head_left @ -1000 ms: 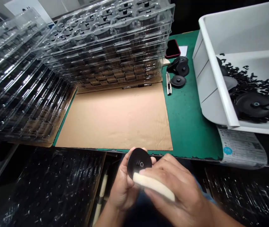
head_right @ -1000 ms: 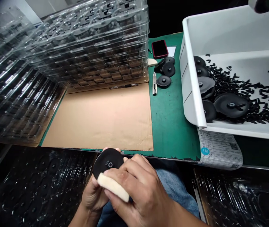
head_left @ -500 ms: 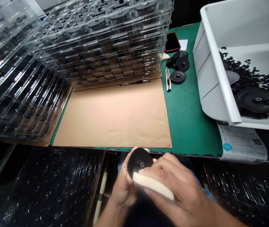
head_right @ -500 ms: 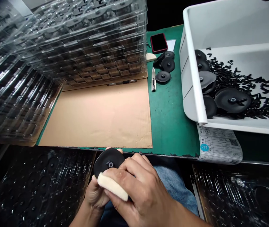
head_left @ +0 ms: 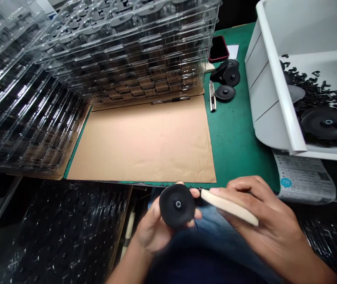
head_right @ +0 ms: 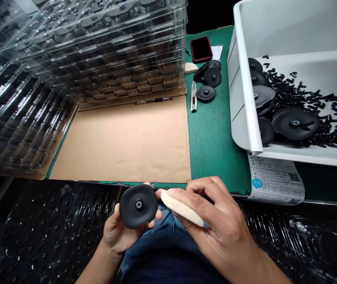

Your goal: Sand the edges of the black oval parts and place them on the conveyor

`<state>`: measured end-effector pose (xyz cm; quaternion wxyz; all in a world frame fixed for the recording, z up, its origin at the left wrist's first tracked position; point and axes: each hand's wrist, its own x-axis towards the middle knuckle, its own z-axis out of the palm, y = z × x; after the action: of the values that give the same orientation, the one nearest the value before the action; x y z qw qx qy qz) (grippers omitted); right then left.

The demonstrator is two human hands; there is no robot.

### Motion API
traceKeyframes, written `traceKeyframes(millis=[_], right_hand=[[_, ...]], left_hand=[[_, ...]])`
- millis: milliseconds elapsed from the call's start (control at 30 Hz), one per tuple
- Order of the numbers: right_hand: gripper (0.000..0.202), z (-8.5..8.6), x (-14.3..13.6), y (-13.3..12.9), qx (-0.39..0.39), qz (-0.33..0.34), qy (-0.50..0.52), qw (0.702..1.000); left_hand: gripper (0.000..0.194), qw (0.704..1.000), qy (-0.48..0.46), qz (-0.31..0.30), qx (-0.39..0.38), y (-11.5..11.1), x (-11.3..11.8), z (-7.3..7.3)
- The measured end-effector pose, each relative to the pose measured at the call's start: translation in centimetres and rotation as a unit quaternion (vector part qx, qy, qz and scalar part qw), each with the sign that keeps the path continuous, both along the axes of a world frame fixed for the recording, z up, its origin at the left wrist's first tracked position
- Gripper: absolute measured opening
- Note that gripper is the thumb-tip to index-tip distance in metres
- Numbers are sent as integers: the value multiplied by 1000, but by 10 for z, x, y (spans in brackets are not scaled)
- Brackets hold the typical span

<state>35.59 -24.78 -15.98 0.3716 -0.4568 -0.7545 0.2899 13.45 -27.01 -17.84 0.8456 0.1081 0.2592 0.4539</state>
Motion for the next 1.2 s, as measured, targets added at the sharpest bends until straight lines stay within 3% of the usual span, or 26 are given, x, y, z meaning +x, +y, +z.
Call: traceKeyframes(millis=[100,233,300,400,500,567,700,833,900,967,1067,1133,1200], right_hand=[[29,4,-7,11,-86,70,70,991],[16,11,-23,24,-245,249,158,924],[14,9,-29,24,-290,248,194,904],[17,-3,-36,17,-338,157,295,880],[19,-14,-45,9,-363,52,436,822],[19,-15,-52,5,-366,5,499,786],[18,-8,-65,-1,-395,4,539,744],[21,-10,-67,-6,-453,19,531,716],[23,-14,-62,-5,-441,37,501,744],[22,-15,-56,-1,-379,44,434,816],[20,-7,-51,5,-209,14,302,930],[24,3,-52,7,-90,22,236,967],[27,11,-56,5,-7,49,199,979]], left_hand=[[52,997,9,-78,-10,2,-1,-2],[76,976,111,-186,-24,4,-3,-7],[84,964,175,-202,-13,6,-6,-7],[88,969,205,-134,23,6,-8,-7],[76,966,238,-14,103,3,-4,-9],[81,954,257,33,151,0,2,-10],[80,948,237,99,189,-4,9,-14],[71,952,159,104,241,-3,9,-16],[63,953,139,114,244,-2,9,-14],[60,954,137,132,230,-2,10,-11],[58,960,130,154,196,-3,13,-5],[56,966,121,150,173,-4,15,-1],[53,970,118,152,149,-5,16,1]])
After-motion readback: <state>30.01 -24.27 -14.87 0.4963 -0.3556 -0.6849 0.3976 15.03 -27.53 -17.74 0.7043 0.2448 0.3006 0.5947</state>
